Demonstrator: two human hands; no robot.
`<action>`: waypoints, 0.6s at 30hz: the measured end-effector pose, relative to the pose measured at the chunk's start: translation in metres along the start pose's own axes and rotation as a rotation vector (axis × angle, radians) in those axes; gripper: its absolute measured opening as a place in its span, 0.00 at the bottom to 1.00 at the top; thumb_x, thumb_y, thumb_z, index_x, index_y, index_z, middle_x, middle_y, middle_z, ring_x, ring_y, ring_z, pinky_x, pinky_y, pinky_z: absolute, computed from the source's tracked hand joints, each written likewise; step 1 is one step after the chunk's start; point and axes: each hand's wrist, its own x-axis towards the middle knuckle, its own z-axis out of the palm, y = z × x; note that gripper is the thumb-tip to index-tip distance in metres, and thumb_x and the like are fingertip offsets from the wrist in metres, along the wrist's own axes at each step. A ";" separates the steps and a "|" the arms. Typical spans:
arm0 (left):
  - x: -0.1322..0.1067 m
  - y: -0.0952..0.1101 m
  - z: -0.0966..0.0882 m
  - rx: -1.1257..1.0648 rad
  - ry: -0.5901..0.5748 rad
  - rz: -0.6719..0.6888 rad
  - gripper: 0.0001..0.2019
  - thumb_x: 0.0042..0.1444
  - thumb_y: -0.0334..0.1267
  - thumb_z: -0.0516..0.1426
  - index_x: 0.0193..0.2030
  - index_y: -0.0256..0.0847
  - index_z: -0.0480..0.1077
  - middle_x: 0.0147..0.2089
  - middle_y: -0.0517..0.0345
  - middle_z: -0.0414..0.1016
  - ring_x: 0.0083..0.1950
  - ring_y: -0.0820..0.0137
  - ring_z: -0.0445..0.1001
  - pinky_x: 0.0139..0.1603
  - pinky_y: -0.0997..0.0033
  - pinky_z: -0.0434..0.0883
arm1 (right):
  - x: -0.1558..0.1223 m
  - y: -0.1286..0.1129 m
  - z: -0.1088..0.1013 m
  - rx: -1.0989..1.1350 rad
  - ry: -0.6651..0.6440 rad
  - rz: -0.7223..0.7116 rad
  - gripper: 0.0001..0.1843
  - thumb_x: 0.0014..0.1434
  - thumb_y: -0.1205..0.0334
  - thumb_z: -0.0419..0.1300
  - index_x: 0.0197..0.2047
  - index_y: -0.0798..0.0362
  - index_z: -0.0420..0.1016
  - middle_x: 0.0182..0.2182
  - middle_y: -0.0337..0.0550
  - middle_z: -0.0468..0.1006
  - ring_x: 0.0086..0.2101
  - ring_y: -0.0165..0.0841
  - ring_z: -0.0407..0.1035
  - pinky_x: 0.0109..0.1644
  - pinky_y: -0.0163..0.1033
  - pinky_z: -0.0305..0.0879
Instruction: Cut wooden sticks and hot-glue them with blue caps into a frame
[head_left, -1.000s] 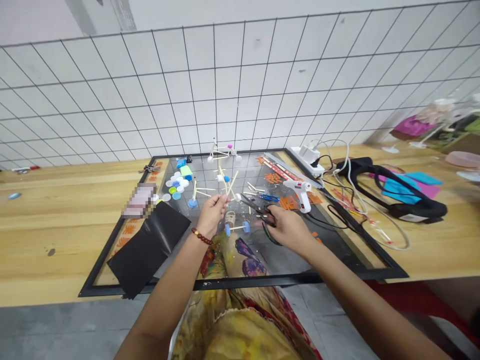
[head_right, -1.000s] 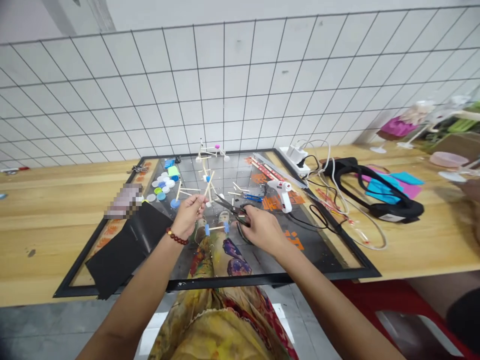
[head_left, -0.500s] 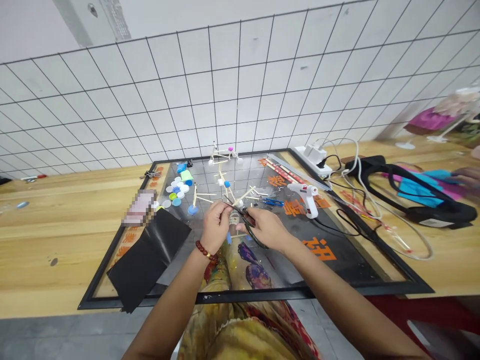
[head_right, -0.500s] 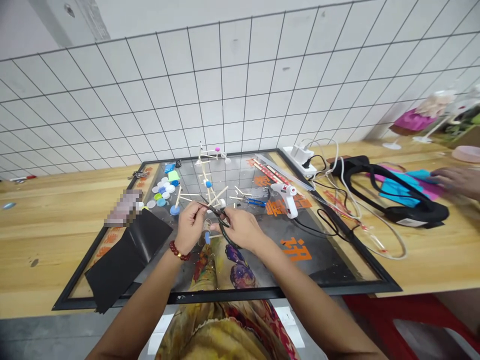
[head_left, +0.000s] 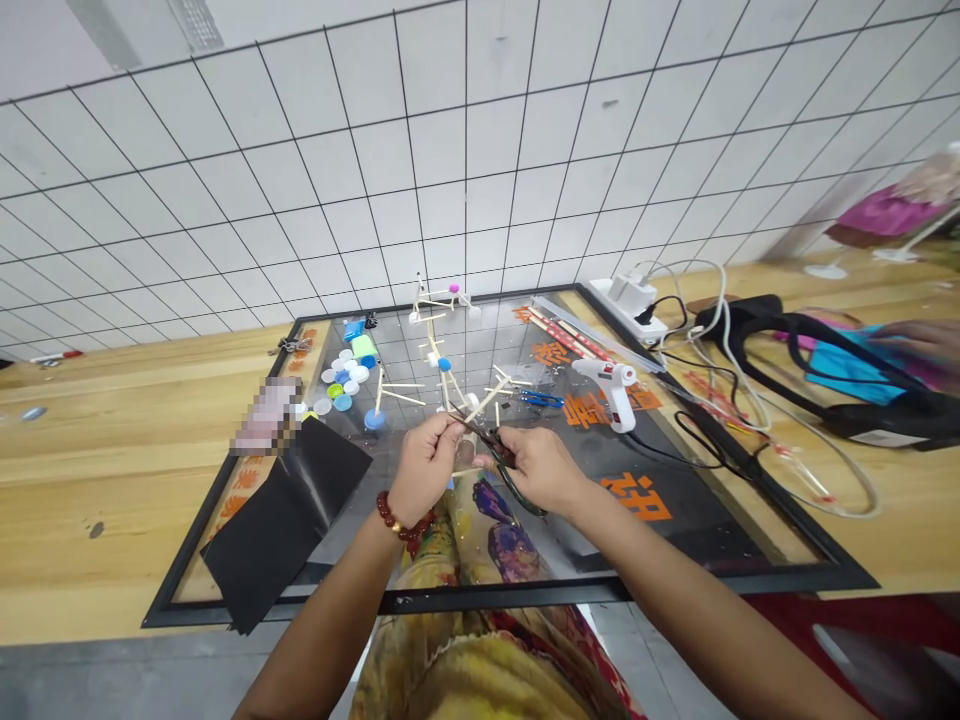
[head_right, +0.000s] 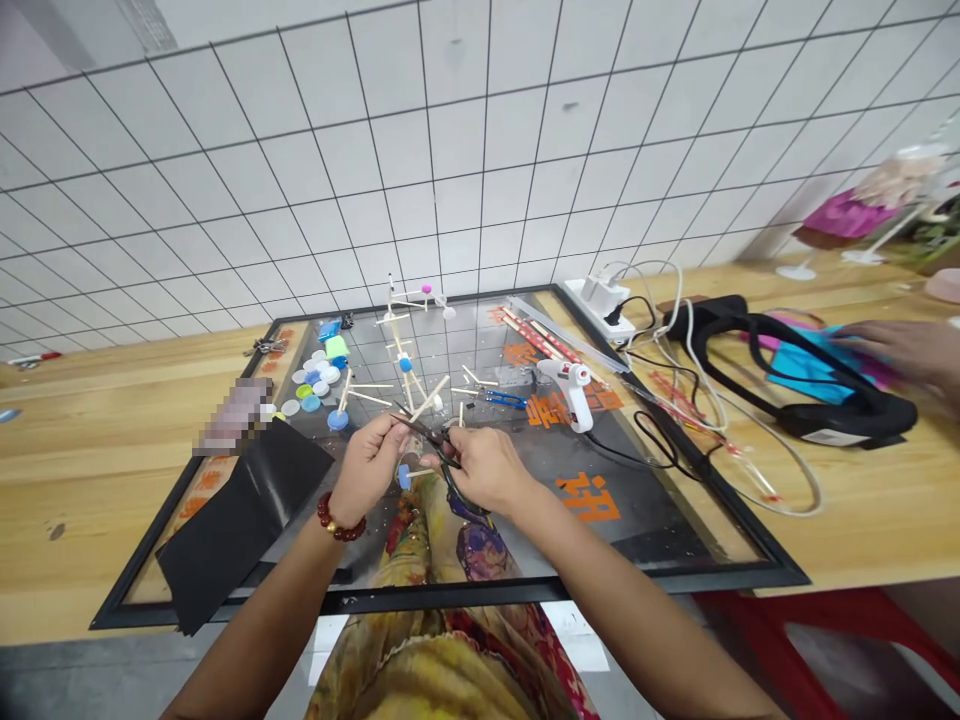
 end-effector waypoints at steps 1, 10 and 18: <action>0.000 0.000 0.000 -0.029 -0.012 -0.013 0.13 0.64 0.40 0.49 0.31 0.41 0.70 0.26 0.61 0.67 0.29 0.72 0.65 0.32 0.74 0.61 | -0.001 0.000 0.000 -0.002 0.007 0.004 0.28 0.60 0.34 0.48 0.27 0.50 0.66 0.20 0.41 0.71 0.22 0.31 0.61 0.29 0.36 0.46; -0.007 -0.010 0.009 0.401 0.020 0.176 0.10 0.58 0.29 0.50 0.35 0.41 0.72 0.38 0.51 0.76 0.41 0.65 0.74 0.42 0.68 0.67 | -0.004 -0.004 -0.004 -0.201 -0.044 0.015 0.24 0.63 0.39 0.48 0.35 0.51 0.69 0.29 0.46 0.77 0.30 0.37 0.69 0.31 0.38 0.46; -0.005 0.001 0.018 -0.337 -0.013 -0.234 0.14 0.61 0.47 0.54 0.30 0.39 0.69 0.23 0.62 0.64 0.22 0.77 0.59 0.25 0.76 0.59 | 0.001 -0.009 -0.014 -0.176 -0.071 0.039 0.23 0.62 0.39 0.50 0.34 0.51 0.68 0.28 0.44 0.76 0.29 0.36 0.69 0.30 0.37 0.46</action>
